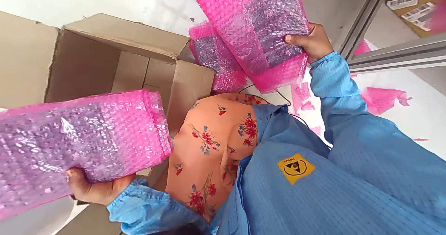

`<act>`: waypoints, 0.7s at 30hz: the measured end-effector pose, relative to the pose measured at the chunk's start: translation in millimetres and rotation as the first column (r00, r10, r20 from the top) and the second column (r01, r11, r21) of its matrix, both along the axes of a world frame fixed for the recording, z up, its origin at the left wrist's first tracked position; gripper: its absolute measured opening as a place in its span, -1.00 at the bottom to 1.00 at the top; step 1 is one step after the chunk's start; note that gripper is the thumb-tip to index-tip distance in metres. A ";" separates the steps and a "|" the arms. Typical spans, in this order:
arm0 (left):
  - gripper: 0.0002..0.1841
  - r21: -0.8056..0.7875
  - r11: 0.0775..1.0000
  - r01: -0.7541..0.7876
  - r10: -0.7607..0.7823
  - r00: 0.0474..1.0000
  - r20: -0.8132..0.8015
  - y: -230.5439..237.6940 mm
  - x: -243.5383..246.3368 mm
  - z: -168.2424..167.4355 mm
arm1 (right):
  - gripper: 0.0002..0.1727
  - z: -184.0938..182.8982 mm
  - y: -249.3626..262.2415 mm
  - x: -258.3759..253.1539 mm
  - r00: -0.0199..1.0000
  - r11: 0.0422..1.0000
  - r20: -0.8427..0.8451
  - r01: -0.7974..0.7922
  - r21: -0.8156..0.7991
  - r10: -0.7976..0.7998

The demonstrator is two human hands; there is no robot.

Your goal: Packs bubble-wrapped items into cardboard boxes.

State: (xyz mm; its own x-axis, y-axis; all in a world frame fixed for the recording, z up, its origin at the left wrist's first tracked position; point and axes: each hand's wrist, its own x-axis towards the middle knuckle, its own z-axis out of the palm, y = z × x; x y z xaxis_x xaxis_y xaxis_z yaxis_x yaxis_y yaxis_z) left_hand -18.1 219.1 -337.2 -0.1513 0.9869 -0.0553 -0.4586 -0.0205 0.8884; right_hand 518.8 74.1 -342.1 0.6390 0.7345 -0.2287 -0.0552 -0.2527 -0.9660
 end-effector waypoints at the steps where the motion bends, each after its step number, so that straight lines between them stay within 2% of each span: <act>1: -0.68 0.000 1.000 0.000 0.000 1.000 -0.002 -0.9 0.0 0.6 | -0.72 3.2 2.3 0.2 1.000 1.000 0.002 -0.017 0.001 0.017; 14: -0.70 0.015 0.997 -0.076 0.075 0.995 0.061 -5.5 -11.0 5.7 | -0.77 30.3 42.4 -19.3 0.978 0.974 0.021 -0.211 0.079 0.210; 18: -0.69 -0.022 0.990 -0.142 0.143 0.989 0.045 -8.2 -9.5 11.8 | -0.75 34.0 53.1 -27.1 0.972 0.970 0.061 -0.230 0.077 0.226; 21: -0.71 -0.054 0.980 -0.190 0.194 0.978 0.076 -11.1 -14.8 15.8 | -0.74 23.5 64.2 -32.7 0.983 0.983 0.042 -0.182 0.039 0.180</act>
